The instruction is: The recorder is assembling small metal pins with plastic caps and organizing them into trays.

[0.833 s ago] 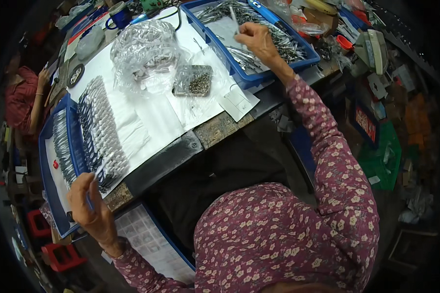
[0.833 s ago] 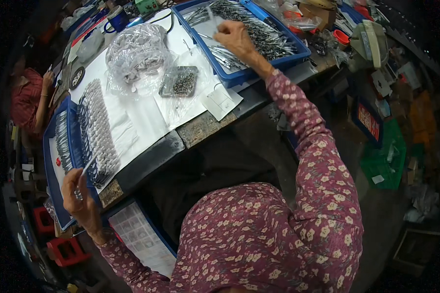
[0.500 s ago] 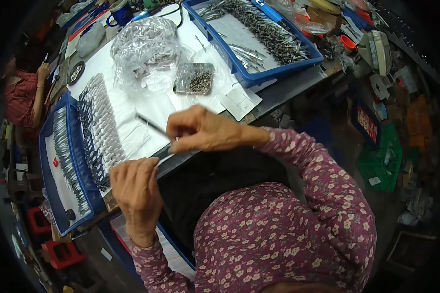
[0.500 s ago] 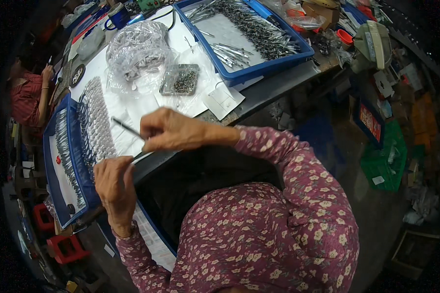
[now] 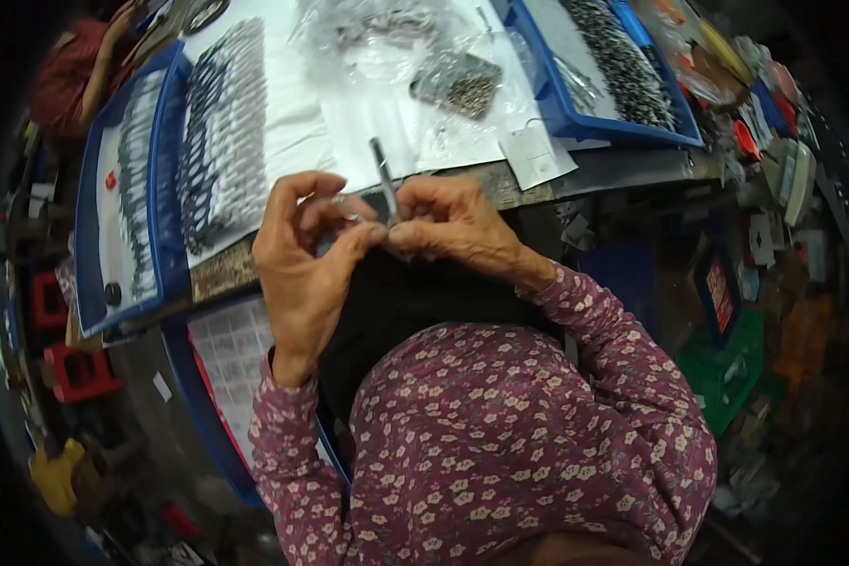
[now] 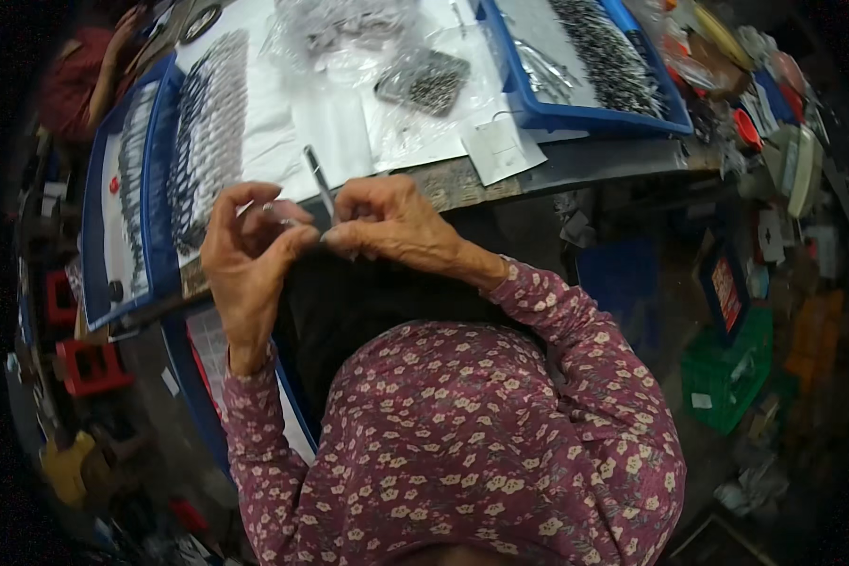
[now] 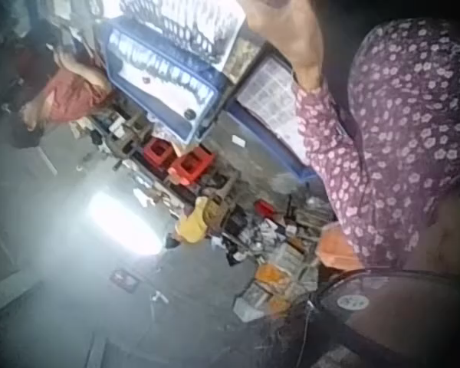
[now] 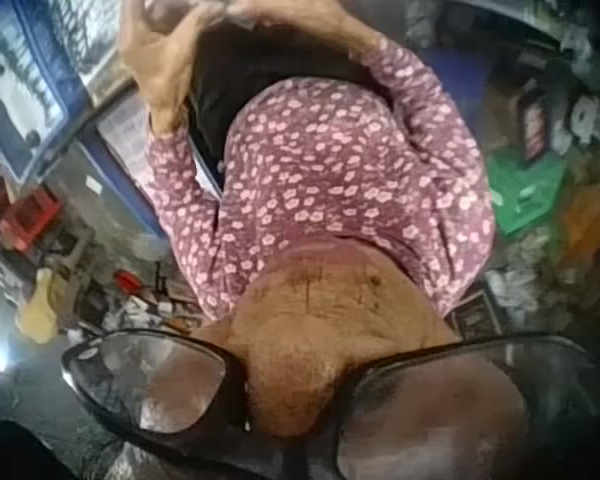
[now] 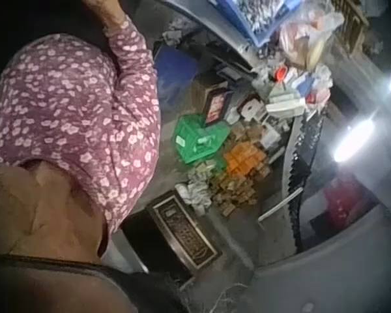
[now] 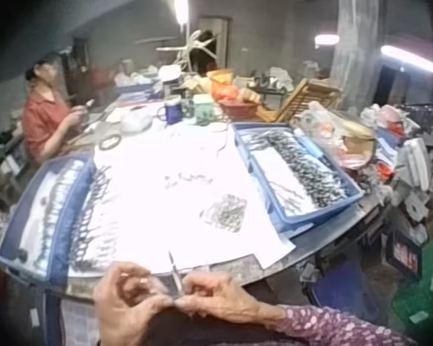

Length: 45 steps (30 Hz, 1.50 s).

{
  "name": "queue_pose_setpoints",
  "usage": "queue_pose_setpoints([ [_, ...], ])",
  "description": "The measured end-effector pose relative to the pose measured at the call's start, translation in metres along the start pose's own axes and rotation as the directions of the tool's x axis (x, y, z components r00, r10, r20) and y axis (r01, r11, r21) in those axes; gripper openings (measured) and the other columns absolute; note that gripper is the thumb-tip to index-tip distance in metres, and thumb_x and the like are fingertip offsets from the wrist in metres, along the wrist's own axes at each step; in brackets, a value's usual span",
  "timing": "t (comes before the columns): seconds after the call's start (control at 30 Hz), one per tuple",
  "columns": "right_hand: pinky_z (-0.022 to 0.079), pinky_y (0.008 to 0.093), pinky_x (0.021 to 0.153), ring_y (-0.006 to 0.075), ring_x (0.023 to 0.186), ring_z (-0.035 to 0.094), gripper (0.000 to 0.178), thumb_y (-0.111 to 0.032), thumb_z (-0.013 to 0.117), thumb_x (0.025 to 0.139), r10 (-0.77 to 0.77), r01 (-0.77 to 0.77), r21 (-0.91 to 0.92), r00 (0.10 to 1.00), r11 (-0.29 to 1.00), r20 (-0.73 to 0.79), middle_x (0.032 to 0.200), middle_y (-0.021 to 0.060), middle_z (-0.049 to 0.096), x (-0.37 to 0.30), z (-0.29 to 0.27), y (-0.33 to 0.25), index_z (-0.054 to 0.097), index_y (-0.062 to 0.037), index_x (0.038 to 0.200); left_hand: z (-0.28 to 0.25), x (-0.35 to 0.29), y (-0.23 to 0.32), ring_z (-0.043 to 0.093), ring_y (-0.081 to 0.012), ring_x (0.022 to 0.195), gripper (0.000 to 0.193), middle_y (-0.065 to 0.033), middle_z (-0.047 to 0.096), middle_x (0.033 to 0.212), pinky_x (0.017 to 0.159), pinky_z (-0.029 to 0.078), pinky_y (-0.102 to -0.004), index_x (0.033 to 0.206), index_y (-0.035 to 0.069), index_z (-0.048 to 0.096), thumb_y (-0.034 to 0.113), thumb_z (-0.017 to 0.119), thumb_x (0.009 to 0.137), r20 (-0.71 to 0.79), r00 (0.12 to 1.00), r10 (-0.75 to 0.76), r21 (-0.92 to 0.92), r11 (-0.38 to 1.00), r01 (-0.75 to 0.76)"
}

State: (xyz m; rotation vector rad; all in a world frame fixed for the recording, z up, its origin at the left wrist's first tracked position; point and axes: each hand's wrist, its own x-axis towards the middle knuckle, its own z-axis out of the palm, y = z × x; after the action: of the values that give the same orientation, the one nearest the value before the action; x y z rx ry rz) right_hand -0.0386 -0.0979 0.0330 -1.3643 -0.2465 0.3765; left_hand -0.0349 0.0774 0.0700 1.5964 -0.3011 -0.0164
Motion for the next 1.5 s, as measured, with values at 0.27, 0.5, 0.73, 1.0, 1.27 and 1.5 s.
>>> queue_pose_setpoints([
  [0.27,0.037,0.0162,0.047,0.0032,0.055,0.048,0.015,-0.015,0.064,0.082,-0.022,0.017,-0.079,0.997,0.997,-0.068,0.066,-0.0016,0.054,-0.002,0.002,0.006,0.057,-0.0012,0.084,0.000,0.003,-0.028,0.059,-0.0082,0.070,0.016,-0.0072,0.063,0.078,0.065,0.048,-0.0186,0.088,-0.004,0.059,0.001,0.067,0.075,-0.023,0.969,-0.247,-0.404,0.889,0.217],
  [0.5,0.035,0.0143,0.047,0.0021,0.055,0.047,0.027,-0.011,0.069,0.076,-0.041,0.022,-0.157,0.992,0.987,-0.120,0.067,-0.0027,0.052,-0.003,0.002,0.002,0.056,0.0001,0.097,0.001,0.003,-0.034,0.058,-0.0072,0.068,0.012,-0.0050,0.063,0.075,0.063,0.046,-0.0177,0.083,-0.002,0.060,0.005,0.067,0.077,-0.019,0.977,-0.213,-0.363,0.912,0.192],
  [0.73,0.036,0.0152,0.043,0.0027,0.052,0.047,0.055,-0.009,0.070,0.074,-0.205,0.185,-0.236,0.977,0.954,-0.062,0.062,-0.0022,0.048,-0.001,0.008,0.008,0.043,0.0017,0.121,0.007,0.003,-0.041,0.050,-0.0049,0.057,0.012,-0.0031,0.060,0.070,0.054,0.040,-0.0172,0.080,0.000,0.060,0.009,0.067,0.078,-0.008,0.960,-0.279,-0.431,0.867,0.249],
  [1.0,0.036,0.0173,0.039,0.0043,0.045,0.046,0.071,-0.008,0.070,0.073,-0.119,0.108,-0.218,0.992,0.970,-0.041,0.058,-0.0007,0.049,-0.002,0.008,0.014,0.033,0.0003,0.132,0.011,0.003,-0.050,0.047,-0.0050,0.053,0.014,-0.0016,0.058,0.065,0.050,0.038,-0.0168,0.076,0.001,0.058,0.011,0.068,0.077,0.009,0.944,-0.329,-0.457,0.839,0.296],
  [1.27,0.034,0.0182,0.037,0.0050,0.041,0.044,0.069,-0.010,0.068,0.076,-0.096,0.087,-0.222,0.995,0.971,-0.030,0.055,-0.0003,0.048,-0.001,0.007,0.016,0.032,0.0004,0.133,0.009,0.003,-0.058,0.049,-0.0047,0.054,0.014,-0.0009,0.057,0.070,0.049,0.039,-0.0163,0.080,0.002,0.056,0.012,0.066,0.079,0.056,0.949,-0.309,-0.416,0.857,0.303],
  [1.5,0.034,0.0186,0.036,0.0056,0.040,0.044,0.066,-0.010,0.066,0.077,-0.090,0.084,-0.208,0.996,0.975,-0.019,0.055,0.0002,0.048,-0.002,0.007,0.019,0.032,0.0018,0.132,0.009,0.002,-0.063,0.050,-0.0049,0.054,0.014,-0.0006,0.057,0.070,0.049,0.040,-0.0163,0.079,0.003,0.055,0.012,0.066,0.079,0.075,0.946,-0.315,-0.433,0.845,0.315],
])
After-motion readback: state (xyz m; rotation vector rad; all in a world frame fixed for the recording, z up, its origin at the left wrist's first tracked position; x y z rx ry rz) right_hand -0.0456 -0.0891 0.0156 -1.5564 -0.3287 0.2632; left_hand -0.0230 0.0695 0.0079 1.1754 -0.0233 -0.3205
